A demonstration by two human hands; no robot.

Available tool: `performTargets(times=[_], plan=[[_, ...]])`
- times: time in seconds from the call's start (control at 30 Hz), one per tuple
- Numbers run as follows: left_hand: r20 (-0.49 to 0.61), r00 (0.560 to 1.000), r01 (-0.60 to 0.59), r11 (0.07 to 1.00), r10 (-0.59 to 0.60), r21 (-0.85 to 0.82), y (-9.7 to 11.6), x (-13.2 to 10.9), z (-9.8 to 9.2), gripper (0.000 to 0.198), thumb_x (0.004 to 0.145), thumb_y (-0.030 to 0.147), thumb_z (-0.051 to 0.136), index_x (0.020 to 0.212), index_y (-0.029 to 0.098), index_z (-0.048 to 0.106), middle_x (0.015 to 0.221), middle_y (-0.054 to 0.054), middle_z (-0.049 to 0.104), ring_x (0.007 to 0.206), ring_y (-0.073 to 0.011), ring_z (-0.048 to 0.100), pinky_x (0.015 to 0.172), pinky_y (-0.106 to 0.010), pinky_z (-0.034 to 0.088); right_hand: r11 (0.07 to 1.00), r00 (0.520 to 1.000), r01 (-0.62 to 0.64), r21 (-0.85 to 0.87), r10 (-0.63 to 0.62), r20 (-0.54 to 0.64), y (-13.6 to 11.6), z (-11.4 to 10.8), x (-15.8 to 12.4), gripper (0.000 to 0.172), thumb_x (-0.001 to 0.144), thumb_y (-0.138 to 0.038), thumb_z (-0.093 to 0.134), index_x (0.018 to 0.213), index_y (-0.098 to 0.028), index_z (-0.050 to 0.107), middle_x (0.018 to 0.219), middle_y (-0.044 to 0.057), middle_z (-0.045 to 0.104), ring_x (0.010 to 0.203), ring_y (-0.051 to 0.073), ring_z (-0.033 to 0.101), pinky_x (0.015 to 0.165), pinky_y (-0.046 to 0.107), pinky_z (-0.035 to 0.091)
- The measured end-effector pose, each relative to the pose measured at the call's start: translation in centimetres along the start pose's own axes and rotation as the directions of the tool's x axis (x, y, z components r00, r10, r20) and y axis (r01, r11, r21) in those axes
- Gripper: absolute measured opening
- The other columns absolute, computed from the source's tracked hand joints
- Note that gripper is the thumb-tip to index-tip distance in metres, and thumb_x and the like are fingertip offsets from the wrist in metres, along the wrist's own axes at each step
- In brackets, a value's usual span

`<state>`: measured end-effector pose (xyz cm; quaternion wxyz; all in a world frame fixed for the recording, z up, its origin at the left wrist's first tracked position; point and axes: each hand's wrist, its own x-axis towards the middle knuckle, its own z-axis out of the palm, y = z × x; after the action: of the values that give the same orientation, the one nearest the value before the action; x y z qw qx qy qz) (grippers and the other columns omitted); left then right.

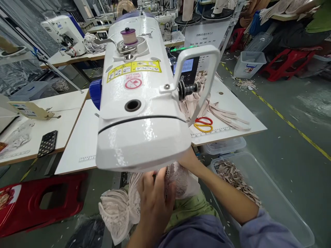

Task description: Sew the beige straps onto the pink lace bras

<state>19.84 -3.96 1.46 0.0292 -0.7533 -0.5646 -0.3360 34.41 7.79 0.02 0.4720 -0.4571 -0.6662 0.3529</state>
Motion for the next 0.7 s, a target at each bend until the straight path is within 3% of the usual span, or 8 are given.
performTargets(times=[0.1,0.17,0.27,0.33,0.4,0.53,0.7], plan=[[0.02,0.967,0.249,0.917,-0.255,-0.312,-1.7,-0.7,0.6,0.04,0.095,0.037,0.055,0.131,0.022,0.051,0.119,-0.014,0.057,0.115,-0.0289,0.054,0.097,-0.041,0.044,0.996,0.996,-0.026,0.091,0.034,-0.08,0.3,-0.6,-2.0,0.016,0.092,-0.034,0.056,0.104,-0.024,0.058,0.106,0.007,0.062,0.078,0.017,0.06,0.074,0.033,0.053],[0.148,0.903,0.415,0.726,-0.404,-0.548,-2.4,-0.8,1.3,0.044,0.097,0.042,0.049,0.137,0.022,0.047,0.126,-0.015,0.058,0.123,-0.029,0.054,0.102,-0.043,0.044,0.992,0.996,-0.041,0.12,0.051,-0.078,0.5,-0.8,-3.4,0.016,0.091,-0.035,0.057,0.103,-0.024,0.058,0.098,0.005,0.062,0.082,0.018,0.061,0.078,0.033,0.052],[0.343,0.819,0.541,0.421,-0.46,-0.728,-2.7,-0.3,1.9,0.05,0.097,0.048,0.047,0.138,0.02,0.047,0.133,-0.015,0.059,0.128,-0.0281,0.053,0.108,-0.042,0.042,0.986,0.997,-0.071,0.149,0.077,-0.031,0.4,-0.8,-4.8,0.019,0.09,-0.039,0.059,0.101,-0.024,0.057,0.095,0.004,0.064,0.083,0.019,0.063,0.074,0.031,0.051],[0.4,0.785,0.577,0.325,-0.473,-0.749,-2.5,0.1,1.8,0.05,0.092,0.051,0.054,0.131,0.02,0.053,0.129,-0.014,0.062,0.125,-0.0286,0.057,0.106,-0.042,0.045,0.988,0.997,-0.074,0.136,0.077,-0.018,0.1,-0.8,-5.3,0.02,0.089,-0.04,0.06,0.099,-0.023,0.058,0.094,0.004,0.064,0.082,0.018,0.063,0.07,0.029,0.05],[0.398,0.743,0.602,0.278,-0.538,-0.749,-2.2,0.3,1.6,0.044,0.089,0.052,0.059,0.12,0.02,0.059,0.12,-0.012,0.068,0.116,-0.0283,0.062,0.1,-0.041,0.049,0.992,0.999,-0.046,0.115,0.048,-0.017,-0.2,-0.8,-5.5,0.02,0.088,-0.042,0.061,0.096,-0.023,0.057,0.092,0.003,0.064,0.08,0.018,0.062,0.07,0.029,0.05],[0.266,0.671,0.561,0.239,-0.693,-0.793,-1.5,0.6,1.1,0.034,0.086,0.054,0.062,0.099,0.022,0.06,0.089,-0.004,0.069,0.096,-0.0245,0.068,0.083,-0.034,0.056,0.997,1.0,-0.005,0.081,0.006,-0.014,-0.6,-0.9,-5.4,0.023,0.087,-0.044,0.06,0.095,-0.023,0.057,0.091,0.003,0.063,0.082,0.018,0.061,0.075,0.03,0.05],[0.174,0.705,0.506,0.316,-0.687,-0.803,-1.3,0.8,0.9,0.03,0.085,0.049,0.065,0.095,0.021,0.061,0.081,-0.002,0.066,0.078,-0.0183,0.067,0.069,-0.026,0.055,0.997,0.999,-0.04,0.066,0.041,-0.013,-0.8,-0.9,-5.5,0.024,0.085,-0.045,0.06,0.095,-0.023,0.056,0.091,0.004,0.063,0.084,0.02,0.061,0.076,0.031,0.049]])
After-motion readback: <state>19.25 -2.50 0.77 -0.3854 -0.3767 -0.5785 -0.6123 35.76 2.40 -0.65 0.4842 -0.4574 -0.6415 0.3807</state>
